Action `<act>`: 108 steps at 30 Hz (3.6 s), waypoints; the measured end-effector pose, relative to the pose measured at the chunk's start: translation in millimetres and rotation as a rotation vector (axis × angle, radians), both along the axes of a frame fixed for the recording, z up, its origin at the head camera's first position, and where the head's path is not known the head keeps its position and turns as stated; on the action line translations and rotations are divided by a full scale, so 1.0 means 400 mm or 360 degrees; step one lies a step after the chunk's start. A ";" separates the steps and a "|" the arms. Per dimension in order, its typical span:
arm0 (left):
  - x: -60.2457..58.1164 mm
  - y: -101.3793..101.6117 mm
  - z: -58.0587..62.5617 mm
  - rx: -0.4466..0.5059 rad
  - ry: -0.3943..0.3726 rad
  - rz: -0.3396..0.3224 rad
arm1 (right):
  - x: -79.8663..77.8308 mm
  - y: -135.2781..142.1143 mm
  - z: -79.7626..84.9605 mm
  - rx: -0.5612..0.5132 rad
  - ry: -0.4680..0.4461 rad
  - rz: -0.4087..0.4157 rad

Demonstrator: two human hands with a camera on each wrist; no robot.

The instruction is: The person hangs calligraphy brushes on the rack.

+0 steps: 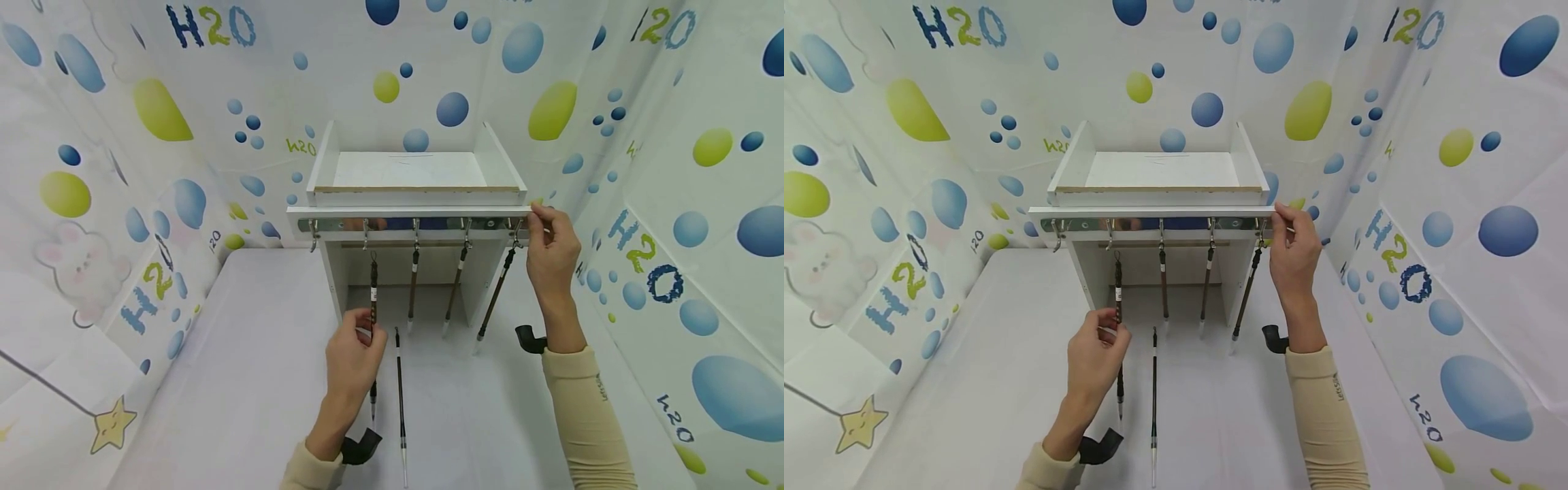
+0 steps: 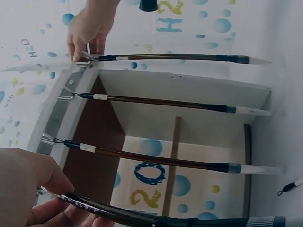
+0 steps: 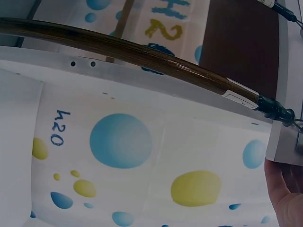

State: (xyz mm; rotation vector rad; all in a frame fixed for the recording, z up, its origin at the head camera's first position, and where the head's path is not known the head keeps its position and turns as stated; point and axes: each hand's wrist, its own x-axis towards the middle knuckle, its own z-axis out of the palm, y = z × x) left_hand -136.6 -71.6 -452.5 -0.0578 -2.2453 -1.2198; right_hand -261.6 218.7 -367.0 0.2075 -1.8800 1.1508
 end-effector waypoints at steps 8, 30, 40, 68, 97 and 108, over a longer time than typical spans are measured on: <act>-0.002 -0.007 0.014 0.0020 0.0097 0.0016 | -0.001 0.001 -0.001 0.0013 -0.0009 -0.0014; -0.043 -0.020 0.006 -0.0059 -0.0025 0.0058 | 0.001 -0.001 -0.003 -0.0007 0.0002 0.0012; -0.083 -0.028 -0.023 -0.0086 -0.0069 0.0049 | -0.007 0.001 -0.005 0.0000 0.0021 -0.0016; -0.175 -0.048 -0.055 -0.0072 -0.0059 -0.0018 | -0.007 -0.009 -0.011 -0.0022 0.0014 -0.0009; -0.078 0.016 -0.168 -0.0166 -0.0408 -0.0050 | -0.007 -0.002 -0.002 -0.0027 0.0064 0.0017; -0.038 0.068 -0.300 -0.0369 -0.0790 -0.0180 | -0.007 -0.009 -0.011 -0.0044 0.0019 0.0042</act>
